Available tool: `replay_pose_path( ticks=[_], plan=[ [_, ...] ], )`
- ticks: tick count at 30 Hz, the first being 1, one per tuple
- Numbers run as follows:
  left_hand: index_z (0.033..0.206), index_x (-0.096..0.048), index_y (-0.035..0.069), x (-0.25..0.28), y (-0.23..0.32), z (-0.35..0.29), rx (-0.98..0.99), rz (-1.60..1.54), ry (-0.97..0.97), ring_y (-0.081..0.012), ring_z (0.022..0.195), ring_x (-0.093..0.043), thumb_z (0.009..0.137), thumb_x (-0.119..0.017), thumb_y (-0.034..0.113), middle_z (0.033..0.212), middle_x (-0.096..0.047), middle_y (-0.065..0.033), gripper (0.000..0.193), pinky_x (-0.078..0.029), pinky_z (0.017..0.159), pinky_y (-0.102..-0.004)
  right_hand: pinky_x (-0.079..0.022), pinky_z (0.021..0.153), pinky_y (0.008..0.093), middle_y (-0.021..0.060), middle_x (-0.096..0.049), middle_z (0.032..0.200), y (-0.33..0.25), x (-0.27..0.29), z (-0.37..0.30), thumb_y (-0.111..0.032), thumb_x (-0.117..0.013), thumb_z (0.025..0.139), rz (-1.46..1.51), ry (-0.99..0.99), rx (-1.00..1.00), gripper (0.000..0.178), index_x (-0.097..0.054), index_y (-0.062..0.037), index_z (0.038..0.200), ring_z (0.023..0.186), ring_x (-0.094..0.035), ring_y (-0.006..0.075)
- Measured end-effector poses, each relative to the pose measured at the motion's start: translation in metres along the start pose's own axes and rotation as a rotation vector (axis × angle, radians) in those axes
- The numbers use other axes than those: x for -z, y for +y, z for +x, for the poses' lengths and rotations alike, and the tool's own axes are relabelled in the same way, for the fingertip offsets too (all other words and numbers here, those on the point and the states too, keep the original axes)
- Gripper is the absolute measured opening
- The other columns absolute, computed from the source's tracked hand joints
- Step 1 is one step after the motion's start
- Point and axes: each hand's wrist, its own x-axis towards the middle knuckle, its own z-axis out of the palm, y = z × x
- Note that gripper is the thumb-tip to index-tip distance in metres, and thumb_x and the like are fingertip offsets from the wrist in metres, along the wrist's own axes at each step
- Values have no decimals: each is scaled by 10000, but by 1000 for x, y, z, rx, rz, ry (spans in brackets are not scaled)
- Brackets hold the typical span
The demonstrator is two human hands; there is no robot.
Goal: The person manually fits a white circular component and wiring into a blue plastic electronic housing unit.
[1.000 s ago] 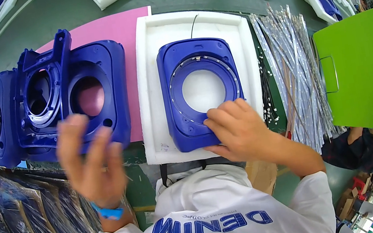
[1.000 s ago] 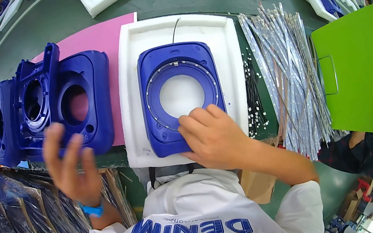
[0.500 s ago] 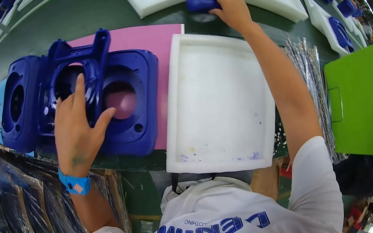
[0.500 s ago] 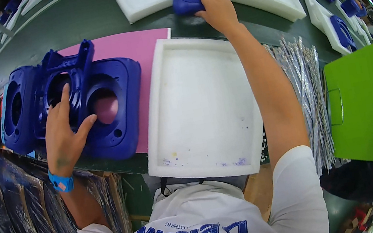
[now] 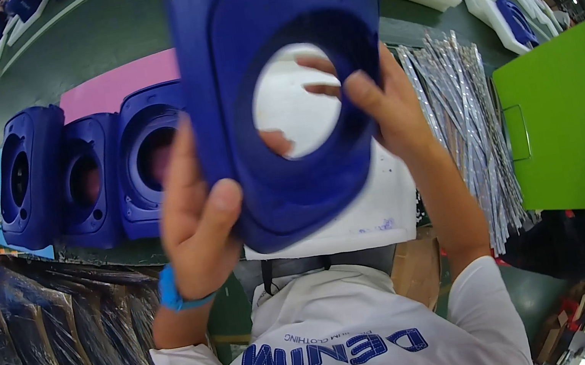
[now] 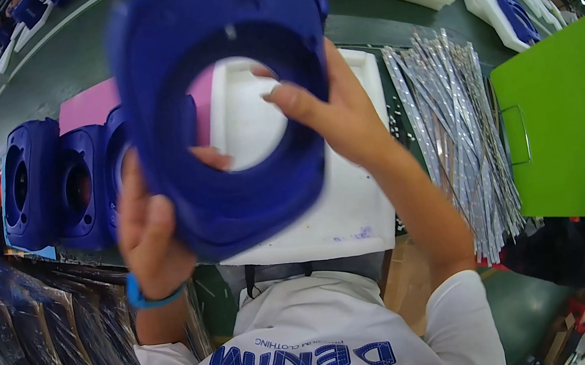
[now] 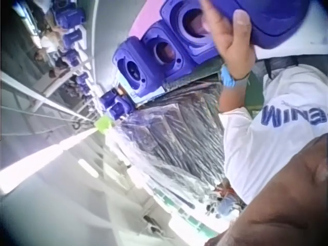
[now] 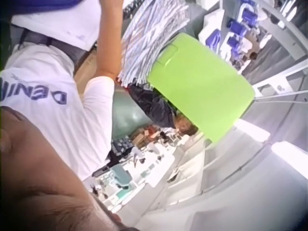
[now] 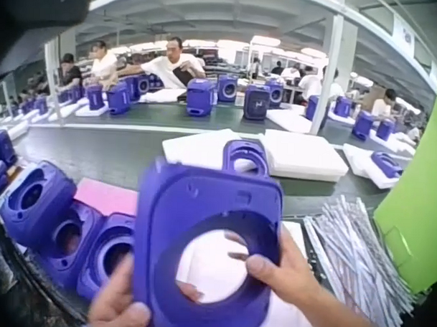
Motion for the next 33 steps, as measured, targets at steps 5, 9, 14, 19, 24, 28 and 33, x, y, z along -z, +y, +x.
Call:
replay_pose_path(
  ticks=[5, 9, 14, 19, 24, 28, 33],
  plan=[
    [1679, -112, -49, -2, -79, -20, 423, -187, 71, -296, 1483, -473, 1105, -515, 113, 1594, -449, -235, 720, -392, 1212, -411, -576, 1055, 428, 219, -535, 1483, 31, 36, -92, -23, -650, 977, -198, 246, -266, 779, -242, 90, 1630, 1321, -609, 281],
    [1657, -182, -75, -5, -107, -34, 338, 225, 67, -301, 1567, -346, 1066, -580, 94, 1666, -371, -250, 732, -295, 1264, -426, -307, 1248, 362, 291, -386, 1627, 62, 47, -117, -51, -617, 1010, -267, 286, -294, 798, -161, 132, 1639, 1500, -415, 283],
    [1366, -668, -11, -5, -85, -21, 3, 963, -298, -408, 1526, -411, 956, -730, 100, 1554, -548, -202, 430, -329, 1249, -476, -220, 1294, 418, 337, -301, 1674, 70, 44, -128, -189, -628, 1039, -854, 237, -123, 740, -271, 95, 1622, 1579, -300, 419],
    [1190, -736, -8, 2, -100, -20, -223, 1214, -454, -385, 1356, -580, 926, -745, 110, 1316, -694, -160, 290, -366, 1211, -586, -509, 1053, 434, 213, -693, 1335, 18, 57, -136, -208, -691, 1002, -942, 222, 71, 353, -703, 7, 1282, 1236, -658, 395],
    [1141, -754, 4, 3, -105, -21, -231, 1196, -448, -357, 1295, -622, 927, -733, 112, 1225, -732, -136, 240, -372, 1201, -605, -551, 730, 393, 203, -758, 882, -2, 150, -141, -231, -708, 997, -1359, 338, -354, 275, -771, 35, 1028, 762, -733, 296],
    [1138, -756, 6, 2, -105, -21, -236, 1192, -441, -357, 1291, -626, 928, -730, 111, 1225, -734, -134, 236, -373, 1200, -607, -541, 704, 389, 159, -753, 830, 32, 176, -149, -261, -731, 977, -1124, 236, -503, 304, -756, 41, 1008, 731, -705, 253],
    [1140, -757, 8, 4, -104, -19, -229, 1171, -449, -357, 1281, -633, 926, -727, 102, 1217, -737, -133, 235, -373, 1196, -618, -556, 738, 468, 203, -742, 820, 51, 163, -152, -263, -748, 929, -1076, 321, -490, 269, -761, 7, 928, 777, -724, 382]
  ],
)
